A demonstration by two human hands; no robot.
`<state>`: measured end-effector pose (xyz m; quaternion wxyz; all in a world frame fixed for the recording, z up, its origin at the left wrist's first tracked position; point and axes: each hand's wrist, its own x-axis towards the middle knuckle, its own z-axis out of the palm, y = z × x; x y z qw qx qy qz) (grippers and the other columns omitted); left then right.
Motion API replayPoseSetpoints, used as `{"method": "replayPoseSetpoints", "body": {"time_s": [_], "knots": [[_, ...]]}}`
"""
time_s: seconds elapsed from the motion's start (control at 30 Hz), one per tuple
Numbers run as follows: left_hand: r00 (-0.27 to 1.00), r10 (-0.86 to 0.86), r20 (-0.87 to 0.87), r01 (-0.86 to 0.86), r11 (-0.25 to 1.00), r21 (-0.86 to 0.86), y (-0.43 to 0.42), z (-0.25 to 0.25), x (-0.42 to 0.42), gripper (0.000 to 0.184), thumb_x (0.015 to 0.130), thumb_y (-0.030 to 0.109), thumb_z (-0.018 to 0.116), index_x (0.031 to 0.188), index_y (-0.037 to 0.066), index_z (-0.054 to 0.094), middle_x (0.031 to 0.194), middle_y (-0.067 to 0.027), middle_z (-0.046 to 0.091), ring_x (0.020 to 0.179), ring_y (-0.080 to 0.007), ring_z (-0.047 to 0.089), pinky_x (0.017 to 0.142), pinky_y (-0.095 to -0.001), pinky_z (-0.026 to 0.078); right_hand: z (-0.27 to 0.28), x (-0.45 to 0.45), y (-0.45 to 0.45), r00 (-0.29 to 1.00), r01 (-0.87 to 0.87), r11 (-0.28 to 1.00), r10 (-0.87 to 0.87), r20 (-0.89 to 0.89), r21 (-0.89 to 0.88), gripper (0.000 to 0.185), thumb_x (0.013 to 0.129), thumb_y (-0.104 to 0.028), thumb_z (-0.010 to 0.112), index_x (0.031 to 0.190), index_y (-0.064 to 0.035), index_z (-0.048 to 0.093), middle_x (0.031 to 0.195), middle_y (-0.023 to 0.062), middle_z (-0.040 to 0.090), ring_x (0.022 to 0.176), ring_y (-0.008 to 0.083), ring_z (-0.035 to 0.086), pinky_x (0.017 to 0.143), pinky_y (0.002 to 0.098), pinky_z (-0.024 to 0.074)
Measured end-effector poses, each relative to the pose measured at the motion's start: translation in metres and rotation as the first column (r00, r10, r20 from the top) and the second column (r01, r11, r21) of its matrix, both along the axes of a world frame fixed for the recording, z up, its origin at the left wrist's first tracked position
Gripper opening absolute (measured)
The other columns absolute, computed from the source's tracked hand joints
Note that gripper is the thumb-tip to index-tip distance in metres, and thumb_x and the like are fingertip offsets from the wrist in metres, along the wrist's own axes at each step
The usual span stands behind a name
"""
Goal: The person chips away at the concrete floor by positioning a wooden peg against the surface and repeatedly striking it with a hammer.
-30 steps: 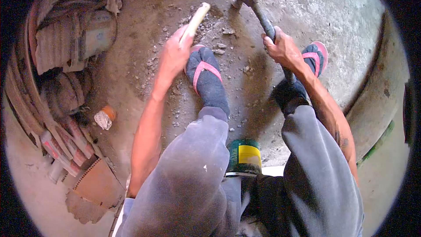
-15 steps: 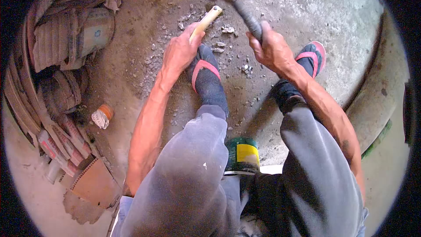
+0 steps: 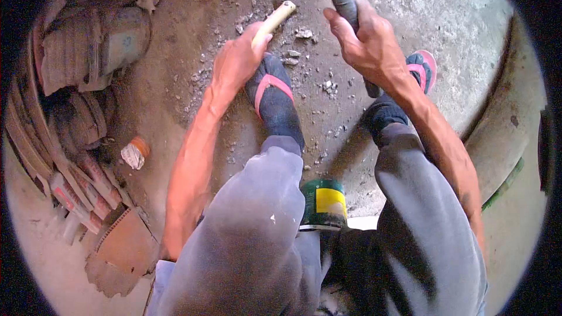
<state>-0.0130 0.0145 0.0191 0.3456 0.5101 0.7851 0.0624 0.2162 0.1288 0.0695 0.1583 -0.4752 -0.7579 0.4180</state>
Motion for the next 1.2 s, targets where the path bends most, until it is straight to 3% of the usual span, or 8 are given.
{"method": "replayPoseSetpoints", "body": {"time_s": [0.1,0.2,0.43,0.63,0.77,0.97,1.1,1.2], "knots": [[0.998,-0.033,-0.054,0.035,0.999,0.036,0.001,0.001,-0.001,0.04,0.097,0.042,0.054,0.13,0.022,0.056,0.09,-0.0203,0.07,0.086,-0.0429,0.067,0.074,-0.0535,0.052,-0.017,0.005,-0.006,0.993,0.033,0.999,-0.03,-0.117,0.026,0.029,0.091,-0.026,0.06,0.096,0.001,0.051,0.074,0.0289,0.062,0.072,0.0491,0.063,0.062,0.0553,0.0485],[0.993,-0.066,-0.098,0.068,0.997,0.023,0.007,0.001,-0.001,0.039,0.097,0.043,0.054,0.13,0.022,0.057,0.087,-0.021,0.07,0.084,-0.0431,0.067,0.073,-0.0539,0.052,-0.045,0.02,-0.001,0.934,-0.247,0.96,0.273,0.23,-0.134,0.028,0.091,-0.024,0.057,0.098,0.0019,0.053,0.078,0.0303,0.063,0.076,0.0491,0.064,0.065,0.0553,0.0489],[0.894,-0.319,-0.313,0.305,0.948,-0.095,0.034,0.036,0.004,0.039,0.095,0.046,0.056,0.123,0.02,0.061,0.088,-0.0213,0.07,0.081,-0.043,0.067,0.069,-0.0544,0.053,-0.041,0.043,-0.013,0.935,0.013,0.901,0.143,0.326,-0.433,0.037,0.092,-0.033,0.057,0.098,0.0036,0.056,0.084,0.0313,0.065,0.087,0.0466,0.066,0.077,0.0536,0.0482],[0.989,-0.134,-0.058,0.135,0.991,0.022,0.044,0.055,-0.018,0.044,0.097,0.042,0.055,0.126,0.01,0.061,0.105,-0.0196,0.069,0.101,-0.0373,0.066,0.088,-0.0427,0.051,-0.046,0.049,-0.014,0.924,0.025,0.911,0.136,0.358,-0.413,0.038,0.093,-0.035,0.058,0.101,0.0026,0.057,0.084,0.031,0.065,0.087,0.0456,0.066,0.077,0.0529,0.0483],[0.994,-0.105,0.031,0.101,0.99,0.094,0.021,0.002,-0.025,0.042,0.097,0.038,0.057,0.127,0.01,0.061,0.105,-0.0194,0.07,0.1,-0.0363,0.067,0.086,-0.0428,0.051,-0.035,0.047,-0.012,0.931,-0.014,0.922,0.154,0.331,-0.387,0.039,0.093,-0.035,0.059,0.099,0.0032,0.057,0.08,0.0309,0.064,0.081,0.0453,0.067,0.072,0.0525,0.0483],[0.996,-0.084,-0.019,0.084,0.996,0.013,0.014,0.006,-0.013,0.042,0.096,0.04,0.056,0.127,0.012,0.061,0.105,-0.021,0.069,0.097,-0.0407,0.066,0.083,-0.0463,0.052,-0.005,0.031,-0.005,0.993,0.018,0.981,0.005,0.118,-0.193,0.041,0.092,-0.038,0.062,0.093,0.0016,0.055,0.067,0.0261,0.061,0.066,0.0447,0.064,0.061,0.0508,0.0469],[0.99,-0.132,-0.043,0.134,0.99,0.036,0.02,0.004,-0.013,0.041,0.096,0.042,0.056,0.126,0.014,0.062,0.105,-0.0216,0.068,0.097,-0.043,0.065,0.082,-0.0493,0.052,0.008,0.007,-0.002,0.988,0.143,0.986,-0.147,-0.044,-0.088,0.039,0.092,-0.036,0.063,0.1,0.0013,0.054,0.074,0.0287,0.063,0.071,0.0457,0.065,0.063,0.0517,0.048],[0.994,-0.099,-0.036,0.097,0.993,-0.067,0.026,0.014,-0.01,0.04,0.096,0.042,0.056,0.125,0.015,0.062,0.103,-0.0211,0.069,0.096,-0.0436,0.065,0.081,-0.0499,0.052,-0.035,0.008,-0.013,0.999,0.049,0.997,-0.05,-0.014,-0.059,0.039,0.092,-0.036,0.061,0.102,0.0019,0.055,0.078,0.0292,0.064,0.075,0.0464,0.065,0.064,0.0511,0.0491]]}}
